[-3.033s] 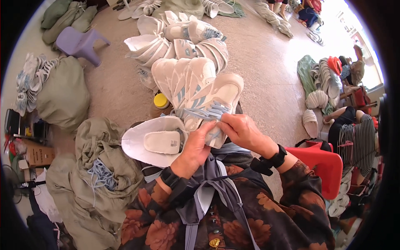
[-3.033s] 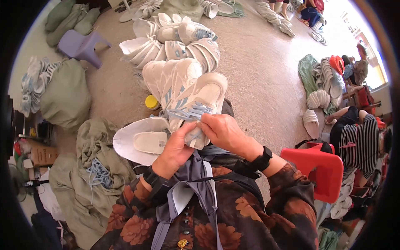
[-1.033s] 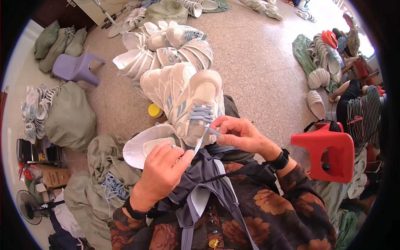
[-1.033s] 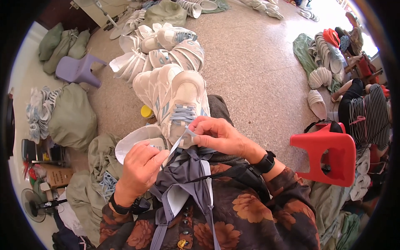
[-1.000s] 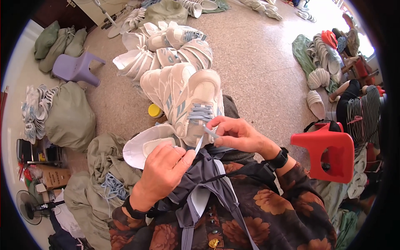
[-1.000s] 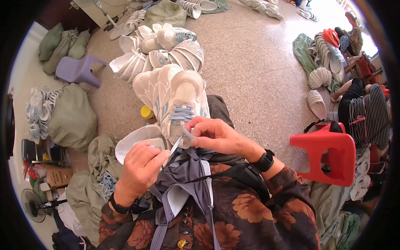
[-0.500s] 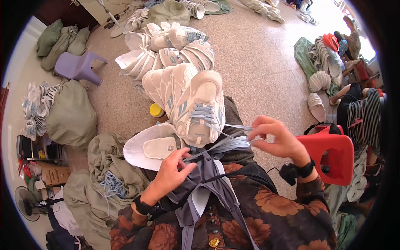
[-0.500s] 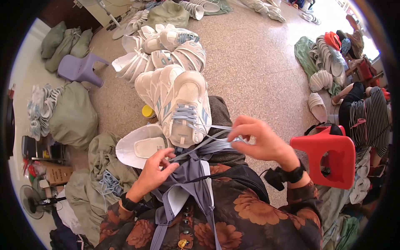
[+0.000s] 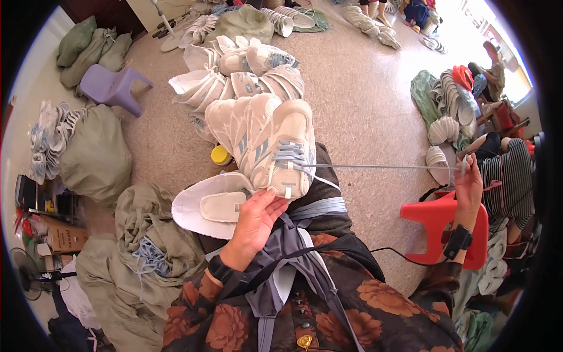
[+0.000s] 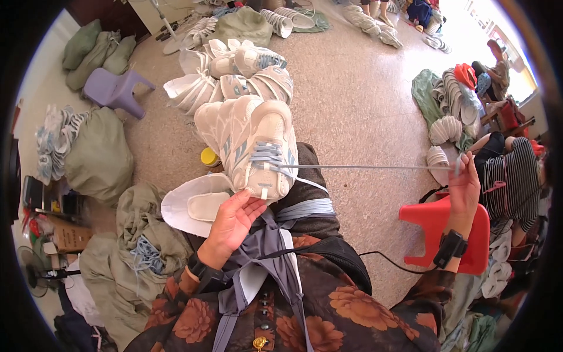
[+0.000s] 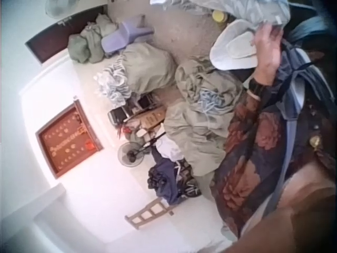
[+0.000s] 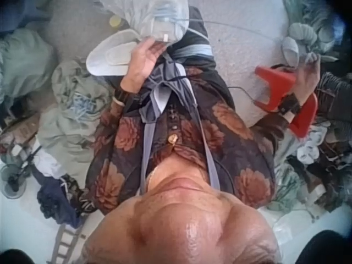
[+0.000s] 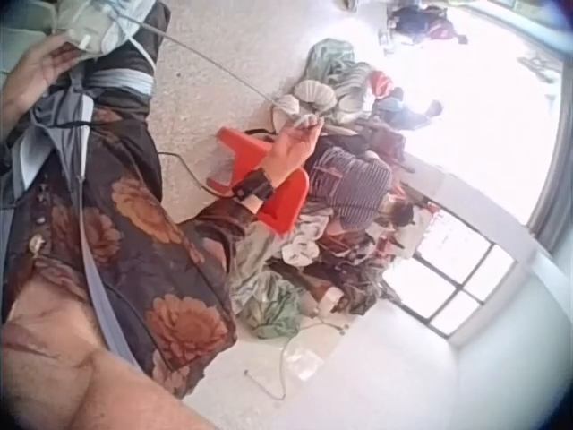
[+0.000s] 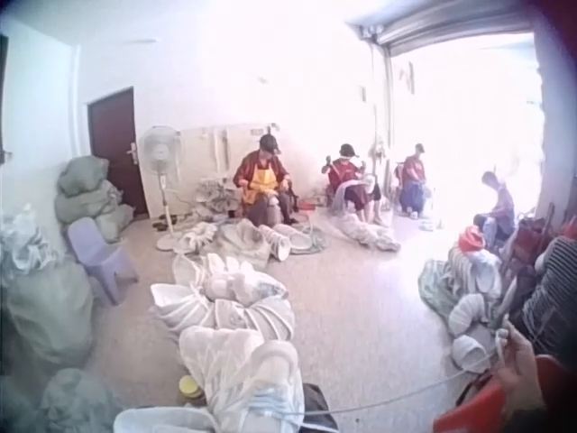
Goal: Lacing and preparing shoes in a manufacturing environment.
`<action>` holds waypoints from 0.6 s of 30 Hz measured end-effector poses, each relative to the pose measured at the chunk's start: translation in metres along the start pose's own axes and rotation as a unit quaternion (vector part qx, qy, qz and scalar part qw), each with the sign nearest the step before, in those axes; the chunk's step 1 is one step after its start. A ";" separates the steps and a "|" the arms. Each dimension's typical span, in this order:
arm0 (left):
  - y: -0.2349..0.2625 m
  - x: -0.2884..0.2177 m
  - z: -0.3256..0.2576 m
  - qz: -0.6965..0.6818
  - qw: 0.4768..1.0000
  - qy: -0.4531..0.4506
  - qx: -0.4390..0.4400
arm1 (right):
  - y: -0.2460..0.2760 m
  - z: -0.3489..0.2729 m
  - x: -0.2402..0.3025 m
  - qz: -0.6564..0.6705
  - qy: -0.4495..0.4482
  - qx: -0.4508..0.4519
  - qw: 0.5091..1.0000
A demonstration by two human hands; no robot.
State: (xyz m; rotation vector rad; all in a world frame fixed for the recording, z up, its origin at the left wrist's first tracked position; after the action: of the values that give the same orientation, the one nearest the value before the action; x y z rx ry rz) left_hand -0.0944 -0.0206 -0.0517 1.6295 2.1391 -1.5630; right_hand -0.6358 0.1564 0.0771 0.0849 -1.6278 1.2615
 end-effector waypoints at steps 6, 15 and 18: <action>-0.019 0.002 0.011 -0.050 0.998 -0.011 0.020 | -0.037 0.002 -0.047 -0.292 0.053 -0.091 0.951; -0.026 0.005 0.025 -0.072 0.997 -0.011 0.022 | -0.264 -0.106 -0.282 -0.269 -0.277 0.295 0.874; -0.028 0.003 0.024 -0.064 0.998 0.000 0.029 | -0.242 -0.115 -0.311 -0.311 -0.348 0.319 0.825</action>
State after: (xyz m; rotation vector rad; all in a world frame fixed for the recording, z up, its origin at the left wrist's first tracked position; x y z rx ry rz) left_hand -0.1287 -0.0338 -0.0460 1.5356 2.2603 -1.6759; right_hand -0.2723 -0.0187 0.0033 1.5249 -1.4554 1.2400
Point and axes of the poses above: each hand's wrist, its own z-axis towards the middle knuckle, its own y-axis out of the back of the hand, x = y × z, the point moved 9 cm from there along z, towards the middle knuckle, and after that the axes turned 2 degrees about y, right-handed, at the moved point
